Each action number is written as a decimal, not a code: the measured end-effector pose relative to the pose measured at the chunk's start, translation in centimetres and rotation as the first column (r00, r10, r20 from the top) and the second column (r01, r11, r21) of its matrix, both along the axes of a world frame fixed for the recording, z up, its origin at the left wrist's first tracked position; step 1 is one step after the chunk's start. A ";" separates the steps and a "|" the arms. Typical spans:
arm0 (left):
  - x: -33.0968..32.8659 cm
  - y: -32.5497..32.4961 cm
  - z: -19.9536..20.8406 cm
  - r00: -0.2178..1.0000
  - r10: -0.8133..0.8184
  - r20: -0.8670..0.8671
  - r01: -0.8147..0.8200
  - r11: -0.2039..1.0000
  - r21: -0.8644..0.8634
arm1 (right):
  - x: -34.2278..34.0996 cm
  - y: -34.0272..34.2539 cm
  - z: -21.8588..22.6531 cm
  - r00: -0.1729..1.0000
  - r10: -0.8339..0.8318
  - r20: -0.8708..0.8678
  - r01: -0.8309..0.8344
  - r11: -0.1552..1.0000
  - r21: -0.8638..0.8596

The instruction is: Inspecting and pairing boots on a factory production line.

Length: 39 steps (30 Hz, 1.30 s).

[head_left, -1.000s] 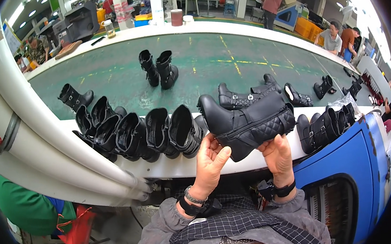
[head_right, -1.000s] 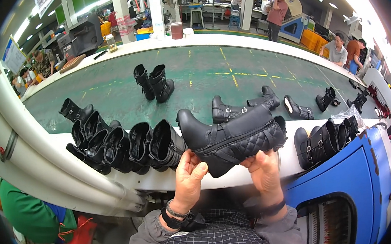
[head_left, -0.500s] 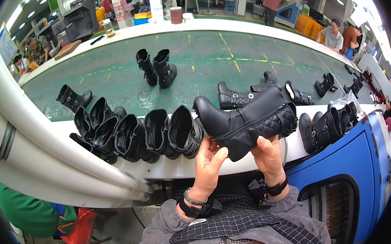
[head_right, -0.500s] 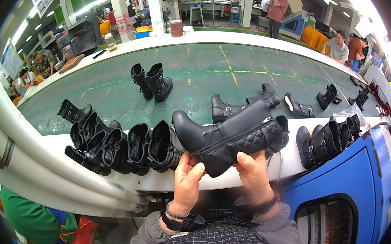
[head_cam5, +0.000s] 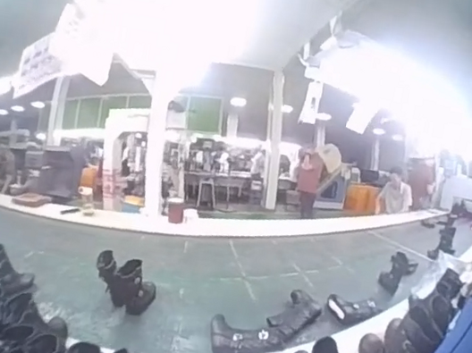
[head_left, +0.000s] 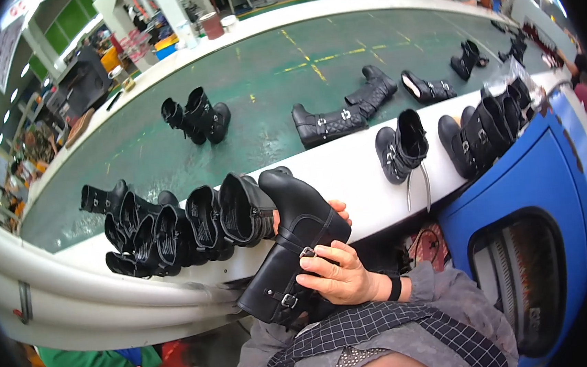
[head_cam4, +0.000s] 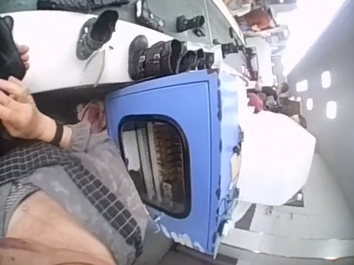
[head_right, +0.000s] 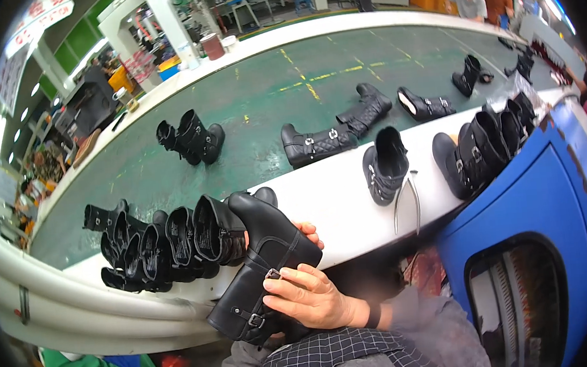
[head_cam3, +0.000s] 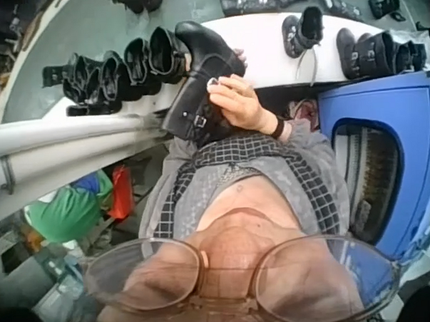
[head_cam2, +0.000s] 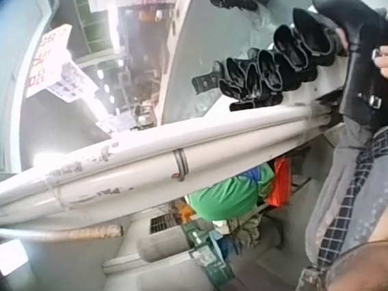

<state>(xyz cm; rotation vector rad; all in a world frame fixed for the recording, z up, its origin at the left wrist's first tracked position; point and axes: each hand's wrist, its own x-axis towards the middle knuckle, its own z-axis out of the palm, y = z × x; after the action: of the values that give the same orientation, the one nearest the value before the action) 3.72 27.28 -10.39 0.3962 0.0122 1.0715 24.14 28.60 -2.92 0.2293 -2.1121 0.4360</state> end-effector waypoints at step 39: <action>6.5 -2.3 4.8 -0.831 0.196 -0.521 -0.515 0.081 0.853 | 2.8 7.9 -0.7 0.977 -0.098 0.190 0.213 0.407 -0.888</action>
<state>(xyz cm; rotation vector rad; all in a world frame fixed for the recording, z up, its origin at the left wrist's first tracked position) 10.18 25.01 -5.58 0.9901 2.5550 1.9021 26.89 36.49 -3.59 -0.6596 -1.6582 1.4394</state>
